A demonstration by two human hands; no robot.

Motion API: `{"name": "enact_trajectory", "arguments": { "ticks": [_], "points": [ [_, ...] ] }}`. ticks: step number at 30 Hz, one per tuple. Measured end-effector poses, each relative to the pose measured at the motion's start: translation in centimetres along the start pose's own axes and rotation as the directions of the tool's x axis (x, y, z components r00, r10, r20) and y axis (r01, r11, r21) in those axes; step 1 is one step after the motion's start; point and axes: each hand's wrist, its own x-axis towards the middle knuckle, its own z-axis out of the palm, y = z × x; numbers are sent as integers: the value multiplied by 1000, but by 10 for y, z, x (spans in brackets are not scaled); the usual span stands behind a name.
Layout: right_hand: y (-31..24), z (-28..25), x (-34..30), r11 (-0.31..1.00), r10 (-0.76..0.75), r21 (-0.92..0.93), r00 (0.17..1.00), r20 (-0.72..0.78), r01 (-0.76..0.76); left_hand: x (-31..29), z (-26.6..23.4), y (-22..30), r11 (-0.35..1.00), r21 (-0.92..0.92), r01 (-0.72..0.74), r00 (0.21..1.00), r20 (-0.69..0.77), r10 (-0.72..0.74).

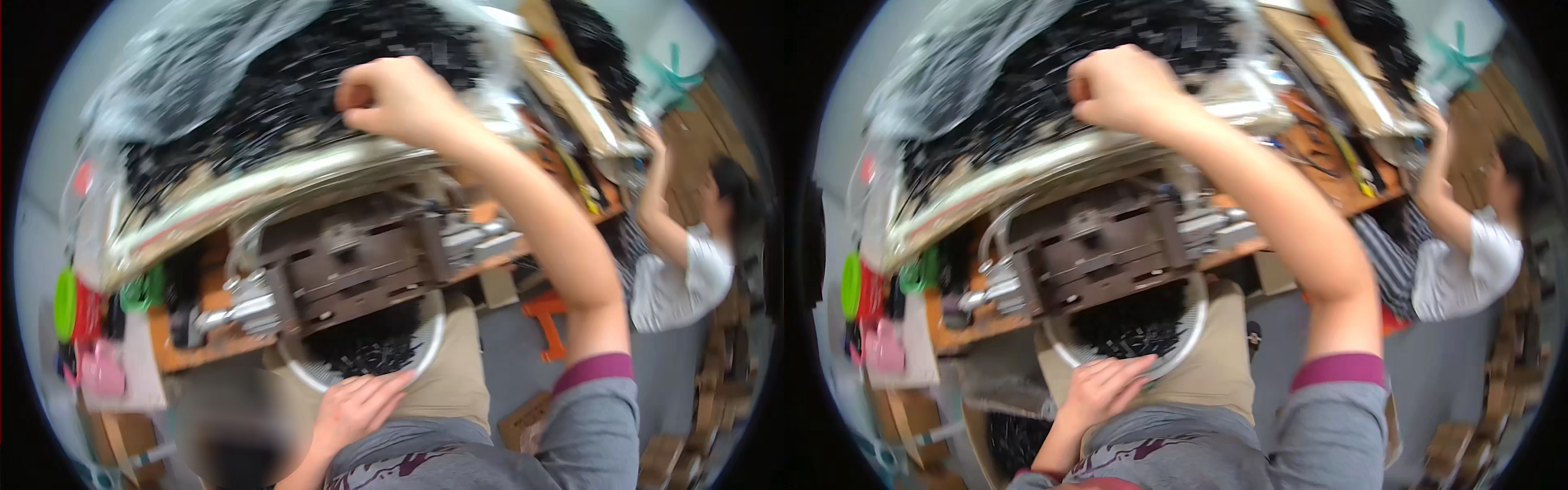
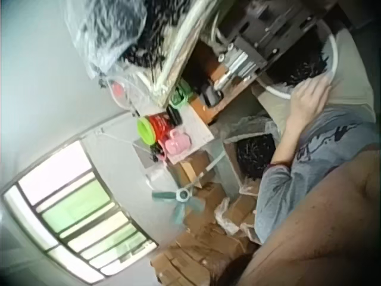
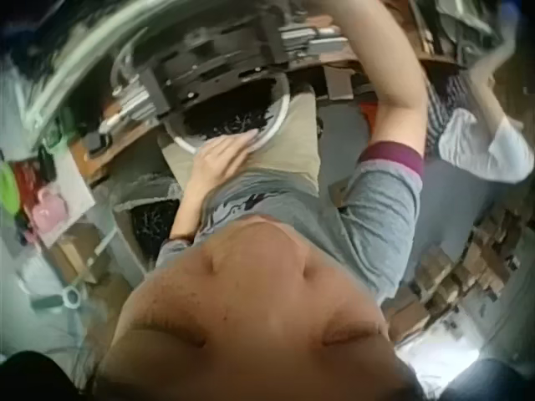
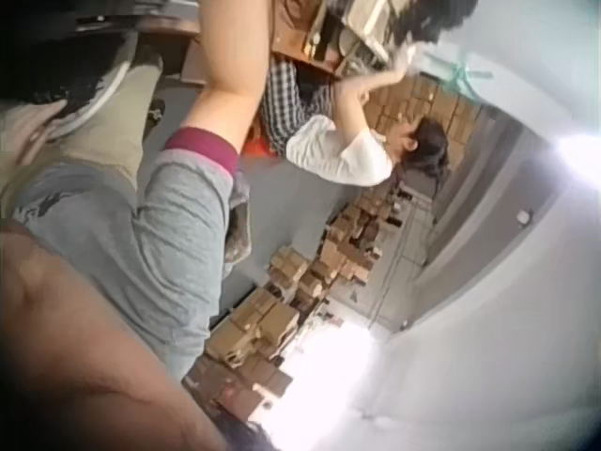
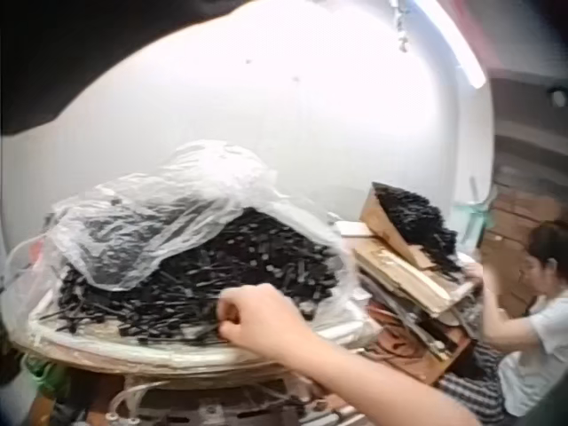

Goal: Manually assemble small electronic or plastic components using a workbench fixture.

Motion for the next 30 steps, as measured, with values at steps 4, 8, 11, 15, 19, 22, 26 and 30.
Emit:
{"name": "enact_trajectory", "arguments": {
  "ticks": [4, 8, 11, 15, 19, 22, 26, 30],
  "points": [
    [9, -10, -2, 765, 308, 597, 951, -9, -242, -2, -2, 3, 990, -101, 95, 995, -32, -98],
    [43, -4, -1, 310, 529, 912, 846, 69, -268, 10, -5, 12, 980, -175, 95, 990, -86, -111],
    [40, 12, 10, 236, 642, 965, 763, -68, -113, 13, -12, 17, 987, -123, 100, 988, -108, -114],
    [25, 19, 7, 196, 710, 973, 666, -229, 125, 14, -10, 24, 982, -153, 110, 987, -100, -126],
    [6, 13, 2, 77, 629, 977, 751, -202, 198, 20, -21, 28, 991, -107, 83, 964, -243, -107],
    [-14, 8, -15, -23, 481, 992, 871, -95, 121, 25, -38, 21, 963, -175, 203, 854, -450, -262],
    [-54, 13, -66, -118, 255, 989, 960, 114, -86, 38, -61, 15, 940, -279, 197, 782, -534, -322],
    [-78, 30, -112, -155, 99, 950, 952, 289, -272, 48, -63, 11, 944, -308, 121, 836, -481, -264]
  ]
}}
